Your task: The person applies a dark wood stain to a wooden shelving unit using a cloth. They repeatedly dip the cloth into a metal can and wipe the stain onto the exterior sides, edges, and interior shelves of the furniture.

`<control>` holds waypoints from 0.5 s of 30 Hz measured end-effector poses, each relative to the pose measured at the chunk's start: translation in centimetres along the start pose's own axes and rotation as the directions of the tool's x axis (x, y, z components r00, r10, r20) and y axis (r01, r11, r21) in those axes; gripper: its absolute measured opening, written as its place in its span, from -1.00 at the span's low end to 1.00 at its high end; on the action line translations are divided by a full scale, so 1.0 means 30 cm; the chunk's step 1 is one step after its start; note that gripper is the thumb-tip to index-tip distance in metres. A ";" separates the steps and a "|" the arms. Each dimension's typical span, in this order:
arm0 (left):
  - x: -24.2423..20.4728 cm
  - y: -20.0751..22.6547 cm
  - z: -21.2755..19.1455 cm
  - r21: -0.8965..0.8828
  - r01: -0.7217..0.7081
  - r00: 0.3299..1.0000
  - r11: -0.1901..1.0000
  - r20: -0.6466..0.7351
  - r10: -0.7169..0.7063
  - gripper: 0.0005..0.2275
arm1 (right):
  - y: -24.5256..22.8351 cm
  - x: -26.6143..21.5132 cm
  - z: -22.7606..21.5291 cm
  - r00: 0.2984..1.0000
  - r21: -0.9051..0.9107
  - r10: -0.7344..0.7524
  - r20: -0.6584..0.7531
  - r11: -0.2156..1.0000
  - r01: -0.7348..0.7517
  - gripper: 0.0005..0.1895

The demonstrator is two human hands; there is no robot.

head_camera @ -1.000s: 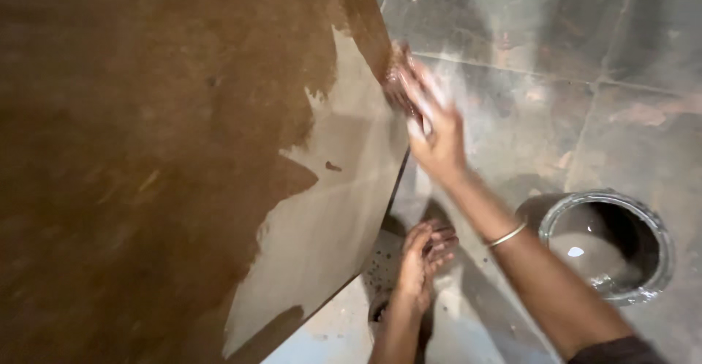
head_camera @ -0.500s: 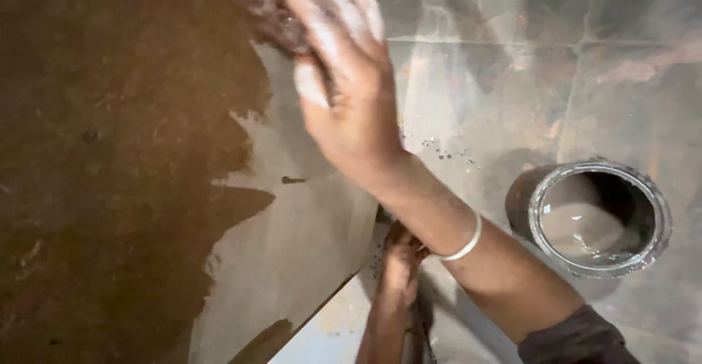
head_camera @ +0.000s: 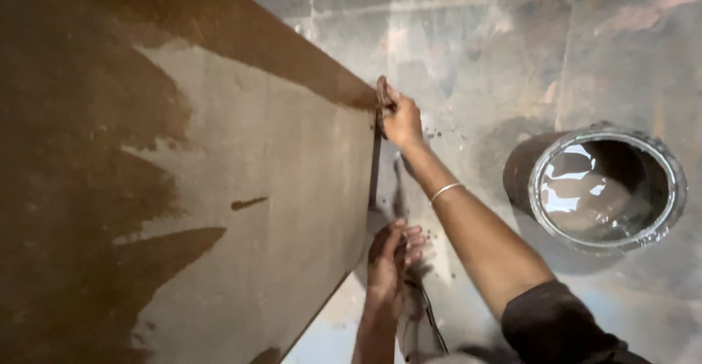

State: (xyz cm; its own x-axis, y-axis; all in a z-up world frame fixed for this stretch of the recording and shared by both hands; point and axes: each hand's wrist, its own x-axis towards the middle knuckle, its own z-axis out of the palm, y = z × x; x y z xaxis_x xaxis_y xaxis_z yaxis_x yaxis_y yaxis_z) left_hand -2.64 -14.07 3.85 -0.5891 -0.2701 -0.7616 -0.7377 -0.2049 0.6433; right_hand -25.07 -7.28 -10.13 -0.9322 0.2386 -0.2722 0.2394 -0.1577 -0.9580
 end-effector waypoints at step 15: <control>0.032 0.003 0.014 -0.002 -0.001 0.999 1.000 0.053 0.001 -0.63 | 0.264 0.112 -0.009 0.967 0.394 0.023 0.255 0.910 -0.125 -0.67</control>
State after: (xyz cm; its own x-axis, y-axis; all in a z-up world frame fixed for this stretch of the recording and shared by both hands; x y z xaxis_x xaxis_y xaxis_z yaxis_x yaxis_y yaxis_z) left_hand -3.42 -13.97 3.15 -0.6067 -0.2202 -0.7638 -0.7362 -0.2066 0.6444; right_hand -26.24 -7.46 -18.66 -0.9649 -0.0169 -0.2619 0.2275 -0.5514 -0.8026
